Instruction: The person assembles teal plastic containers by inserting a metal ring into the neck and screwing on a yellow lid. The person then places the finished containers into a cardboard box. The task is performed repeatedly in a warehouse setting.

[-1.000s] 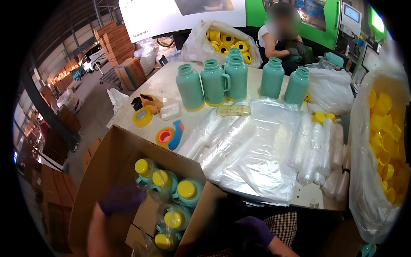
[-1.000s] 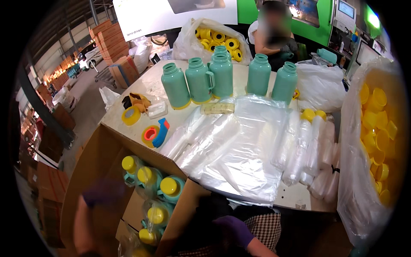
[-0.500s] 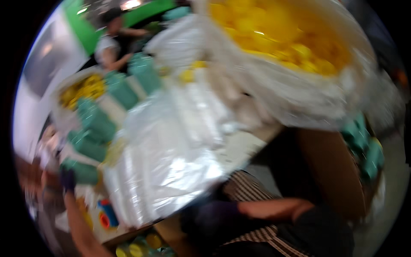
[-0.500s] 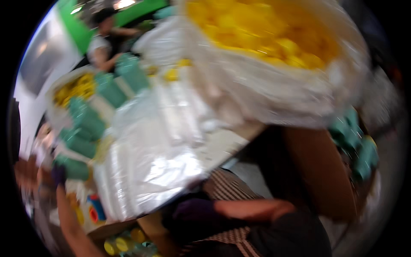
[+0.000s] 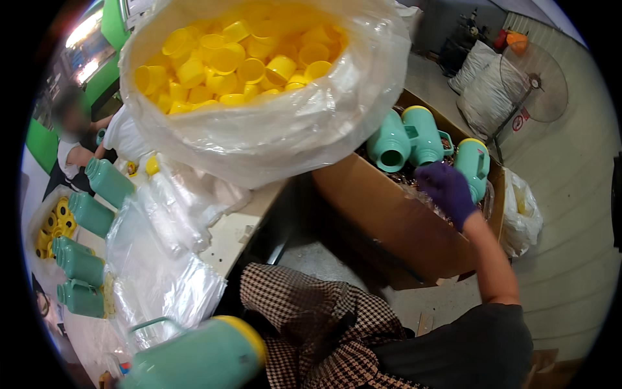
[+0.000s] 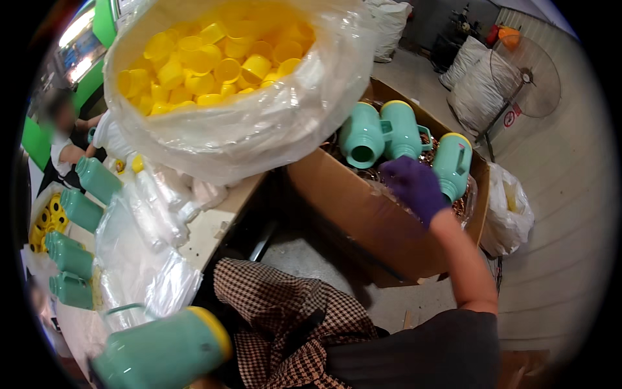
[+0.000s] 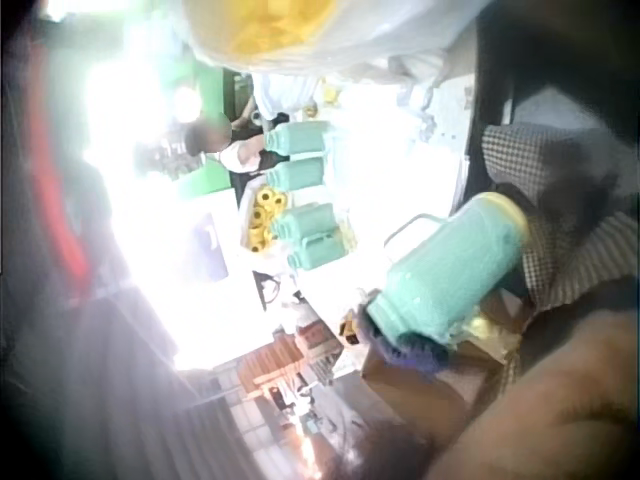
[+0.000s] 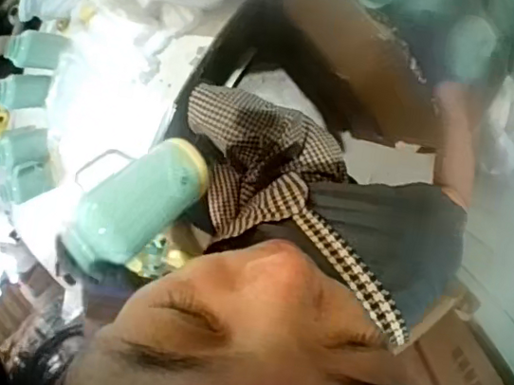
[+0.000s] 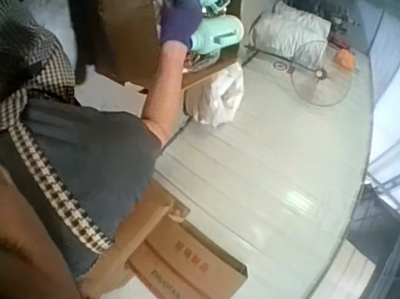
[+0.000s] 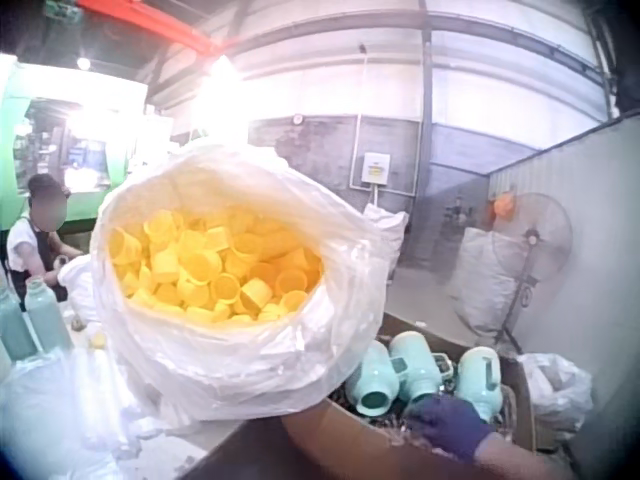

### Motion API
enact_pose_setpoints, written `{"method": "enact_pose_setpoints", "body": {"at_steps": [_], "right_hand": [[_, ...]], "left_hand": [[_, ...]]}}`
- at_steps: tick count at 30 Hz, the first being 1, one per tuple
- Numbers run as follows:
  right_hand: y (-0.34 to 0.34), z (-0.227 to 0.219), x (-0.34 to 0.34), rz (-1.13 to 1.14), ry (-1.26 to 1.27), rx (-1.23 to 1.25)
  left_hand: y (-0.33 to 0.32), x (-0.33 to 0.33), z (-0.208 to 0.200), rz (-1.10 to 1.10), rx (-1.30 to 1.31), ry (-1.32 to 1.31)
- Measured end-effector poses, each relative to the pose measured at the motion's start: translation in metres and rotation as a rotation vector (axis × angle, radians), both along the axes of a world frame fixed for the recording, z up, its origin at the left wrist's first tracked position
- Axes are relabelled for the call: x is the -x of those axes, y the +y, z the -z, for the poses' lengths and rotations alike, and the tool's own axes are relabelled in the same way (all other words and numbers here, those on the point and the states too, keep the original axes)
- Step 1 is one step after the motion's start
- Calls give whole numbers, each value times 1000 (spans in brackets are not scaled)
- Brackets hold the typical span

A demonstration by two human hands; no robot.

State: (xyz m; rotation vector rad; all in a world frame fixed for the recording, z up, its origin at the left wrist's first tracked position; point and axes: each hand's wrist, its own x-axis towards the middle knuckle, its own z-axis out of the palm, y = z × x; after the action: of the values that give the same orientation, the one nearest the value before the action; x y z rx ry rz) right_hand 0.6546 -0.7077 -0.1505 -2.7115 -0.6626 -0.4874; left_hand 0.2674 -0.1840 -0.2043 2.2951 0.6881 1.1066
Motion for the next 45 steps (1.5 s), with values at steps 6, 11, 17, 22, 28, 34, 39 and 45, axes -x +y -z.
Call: {"method": "enact_pose_setpoints", "body": {"at_steps": [6, 11, 17, 22, 28, 34, 39, 45], "right_hand": [[-104, 70, -64, 489, 209, 917], [-113, 81, -63, 604, 180, 764], [-113, 31, -18, 433, 265, 273], [-20, -2, 32, -259, 735, -1293], [195, 49, 95, -652, 1669, -1353], [286, 48, 150, -818, 1625, -679], [299, 92, 149, -1129, 622, -421], [298, 146, 167, -1009, 1371, -803]], "left_hand": [[-72, -98, -1, 502, 121, 211], [-57, -115, -25, 527, 260, 351], [-79, -112, 52, 645, 715, 40], [-93, -107, 56, 430, 626, 61], [-111, -81, 52, 456, 664, -68], [-113, -46, 48, 484, 660, -212], [-113, -42, 31, 350, 706, -3], [-104, -49, 33, 351, 1017, 50]]}}
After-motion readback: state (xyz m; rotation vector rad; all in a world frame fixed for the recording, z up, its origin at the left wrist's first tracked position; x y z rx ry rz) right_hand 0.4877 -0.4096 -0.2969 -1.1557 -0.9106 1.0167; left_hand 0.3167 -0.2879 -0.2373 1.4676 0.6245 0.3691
